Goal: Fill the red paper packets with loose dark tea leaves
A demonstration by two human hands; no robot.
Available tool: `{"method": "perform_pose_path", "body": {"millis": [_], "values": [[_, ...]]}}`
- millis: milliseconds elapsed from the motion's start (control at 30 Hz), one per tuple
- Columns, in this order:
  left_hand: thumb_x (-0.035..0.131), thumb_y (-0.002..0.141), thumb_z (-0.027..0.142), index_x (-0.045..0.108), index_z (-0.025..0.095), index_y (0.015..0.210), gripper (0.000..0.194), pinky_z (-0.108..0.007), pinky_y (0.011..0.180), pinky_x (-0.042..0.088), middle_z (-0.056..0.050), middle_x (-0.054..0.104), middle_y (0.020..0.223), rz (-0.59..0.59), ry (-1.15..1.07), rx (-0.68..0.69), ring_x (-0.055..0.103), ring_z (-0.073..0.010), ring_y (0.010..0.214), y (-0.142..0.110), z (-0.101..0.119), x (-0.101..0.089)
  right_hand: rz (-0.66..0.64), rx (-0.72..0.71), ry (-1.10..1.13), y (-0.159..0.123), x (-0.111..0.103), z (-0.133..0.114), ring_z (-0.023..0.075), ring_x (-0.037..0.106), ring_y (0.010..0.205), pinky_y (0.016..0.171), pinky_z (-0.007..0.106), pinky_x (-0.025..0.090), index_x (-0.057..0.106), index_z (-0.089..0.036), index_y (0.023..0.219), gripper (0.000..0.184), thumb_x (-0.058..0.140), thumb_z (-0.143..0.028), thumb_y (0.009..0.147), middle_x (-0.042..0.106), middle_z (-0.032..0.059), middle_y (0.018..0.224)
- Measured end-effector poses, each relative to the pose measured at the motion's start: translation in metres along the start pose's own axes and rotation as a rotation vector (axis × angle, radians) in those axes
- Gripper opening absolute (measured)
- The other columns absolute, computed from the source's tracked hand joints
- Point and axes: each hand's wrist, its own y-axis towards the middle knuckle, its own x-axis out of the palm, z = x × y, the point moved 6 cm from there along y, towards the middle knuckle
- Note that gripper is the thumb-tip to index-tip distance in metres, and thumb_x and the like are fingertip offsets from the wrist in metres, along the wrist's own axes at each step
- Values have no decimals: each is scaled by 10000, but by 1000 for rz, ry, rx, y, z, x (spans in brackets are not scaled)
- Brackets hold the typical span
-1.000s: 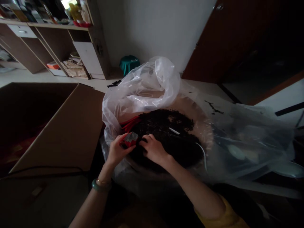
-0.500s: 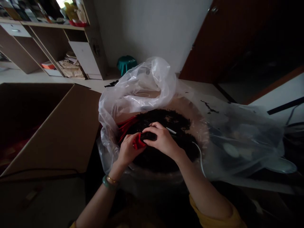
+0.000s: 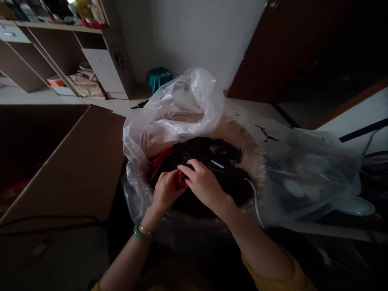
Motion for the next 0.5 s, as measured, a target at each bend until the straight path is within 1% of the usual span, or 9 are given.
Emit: {"method": "perform_pose_path", "body": {"millis": [67, 133, 200, 267, 300, 400, 500], "values": [[759, 623, 210, 594, 197, 1098, 503, -379, 797, 541, -57, 697, 975, 11, 1, -16, 631, -243, 891, -1, -3, 1, 35, 0, 62, 0, 1, -1, 249, 583, 1094, 946, 410, 509, 515, -236, 1307, 541, 596, -66, 800, 581, 110, 1188], [763, 613, 213, 599, 198, 1080, 495, -375, 778, 543, -58, 695, 966, 27, 3, -38, 633, -245, 883, -1, -6, 0, 69, -13, 149, -3, 0, 1, 229, 587, 1100, 966, 397, 495, 490, -238, 1320, 569, 631, -91, 789, 608, 90, 1186], [772, 605, 224, 606, 197, 1055, 480, -364, 762, 545, -55, 693, 950, 39, 5, -55, 634, -243, 873, -1, -7, -1, 71, -23, 193, -5, -1, 5, 218, 606, 1051, 949, 391, 499, 569, -224, 1226, 455, 645, -109, 792, 659, 75, 1117], [775, 612, 236, 610, 197, 1038, 458, -356, 762, 543, -50, 693, 937, 39, 6, -58, 631, -239, 872, -1, -6, -1, 43, -25, 182, -6, -1, 9, 215, 614, 991, 919, 388, 505, 643, -210, 1103, 310, 628, -110, 810, 696, 68, 1032], [772, 622, 240, 611, 198, 1036, 446, -355, 771, 541, -49, 693, 940, 32, 6, -52, 629, -237, 879, 0, -4, -1, 21, -25, 168, -6, -1, 10, 214, 611, 974, 913, 387, 503, 662, -206, 1066, 274, 618, -103, 815, 703, 67, 1005], [765, 643, 244, 611, 194, 1049, 436, -363, 802, 535, -57, 697, 973, 17, 10, -24, 622, -239, 906, -1, 0, 1, -42, 15, 125, -5, 1, 13, 206, 603, 957, 903, 363, 496, 676, -186, 1050, 273, 602, -73, 813, 684, 73, 989], [765, 644, 238, 614, 187, 1046, 433, -369, 805, 532, -60, 701, 970, 14, 18, -23, 620, -241, 902, -2, 1, 2, -100, 119, 74, -4, 2, 18, 187, 619, 877, 818, 315, 514, 695, -175, 1002, 221, 605, -99, 816, 641, 75, 975]]}}
